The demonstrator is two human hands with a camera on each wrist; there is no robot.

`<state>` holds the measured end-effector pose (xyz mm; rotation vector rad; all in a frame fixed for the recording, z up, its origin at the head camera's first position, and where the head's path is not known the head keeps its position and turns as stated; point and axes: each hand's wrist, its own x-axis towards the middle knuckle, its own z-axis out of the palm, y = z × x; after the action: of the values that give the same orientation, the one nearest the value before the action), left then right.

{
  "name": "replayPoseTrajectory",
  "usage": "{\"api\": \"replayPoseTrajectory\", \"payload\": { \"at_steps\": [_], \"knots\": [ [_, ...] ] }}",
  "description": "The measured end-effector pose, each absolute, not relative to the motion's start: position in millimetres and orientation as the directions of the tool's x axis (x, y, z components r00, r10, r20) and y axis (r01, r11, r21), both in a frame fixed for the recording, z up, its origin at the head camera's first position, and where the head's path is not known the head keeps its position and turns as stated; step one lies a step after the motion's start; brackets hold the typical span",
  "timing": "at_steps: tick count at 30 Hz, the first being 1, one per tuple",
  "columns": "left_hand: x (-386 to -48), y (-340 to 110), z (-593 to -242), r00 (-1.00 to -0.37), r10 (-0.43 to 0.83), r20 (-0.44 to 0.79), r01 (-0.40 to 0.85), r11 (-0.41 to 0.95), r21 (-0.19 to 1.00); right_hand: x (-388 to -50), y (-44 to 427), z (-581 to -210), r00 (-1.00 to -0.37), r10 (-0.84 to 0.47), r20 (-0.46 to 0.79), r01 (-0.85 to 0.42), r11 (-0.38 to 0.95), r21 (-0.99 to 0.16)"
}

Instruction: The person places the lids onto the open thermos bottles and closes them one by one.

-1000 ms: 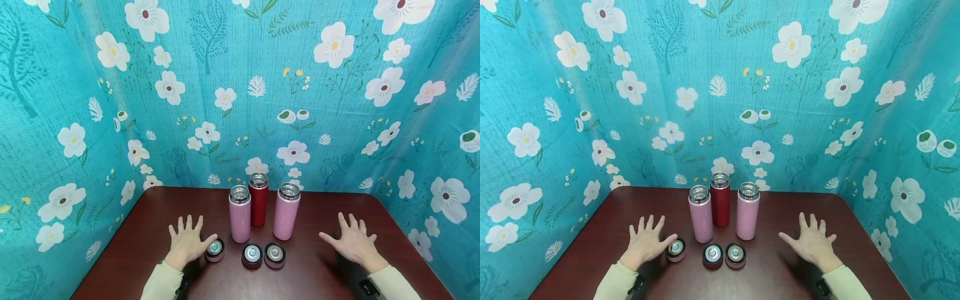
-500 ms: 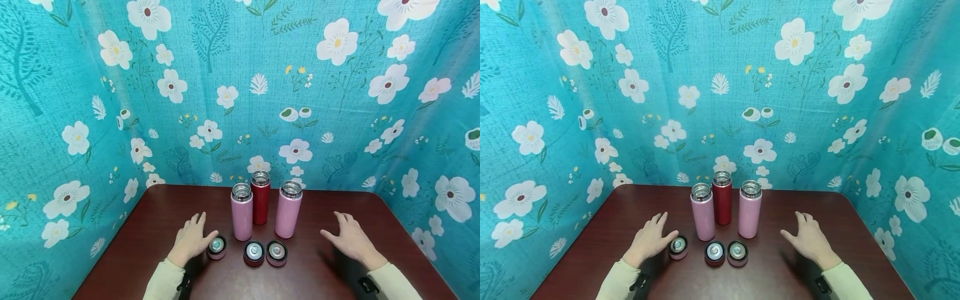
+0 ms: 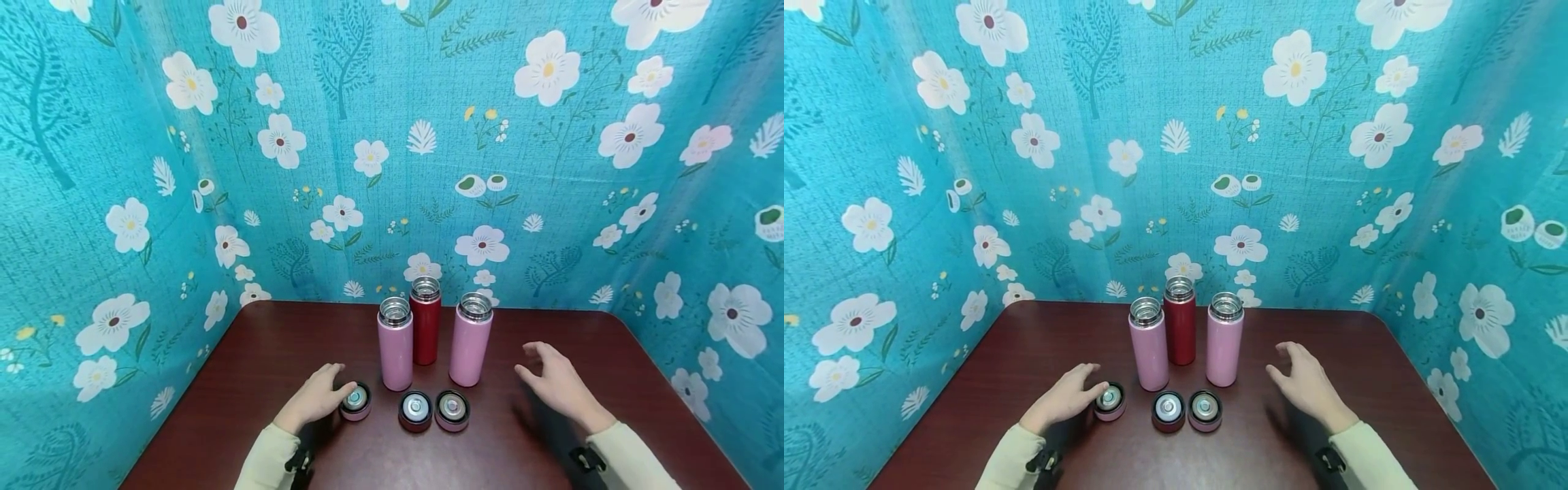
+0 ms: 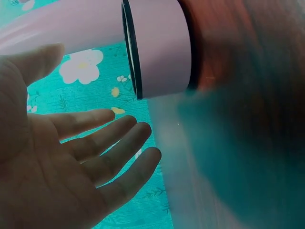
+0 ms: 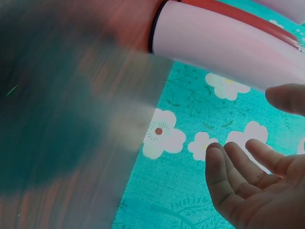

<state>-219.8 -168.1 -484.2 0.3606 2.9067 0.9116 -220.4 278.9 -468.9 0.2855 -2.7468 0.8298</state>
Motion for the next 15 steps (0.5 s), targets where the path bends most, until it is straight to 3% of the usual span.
{"api": "replayPoseTrajectory", "payload": {
  "at_steps": [15],
  "knots": [
    [-217.9,-166.6,-492.3,-0.951,0.301,-0.072,0.199,0.773,0.602,-227.5,251.0,-452.0,-0.957,-0.113,0.267,-0.258,0.752,-0.607]
  ]
}}
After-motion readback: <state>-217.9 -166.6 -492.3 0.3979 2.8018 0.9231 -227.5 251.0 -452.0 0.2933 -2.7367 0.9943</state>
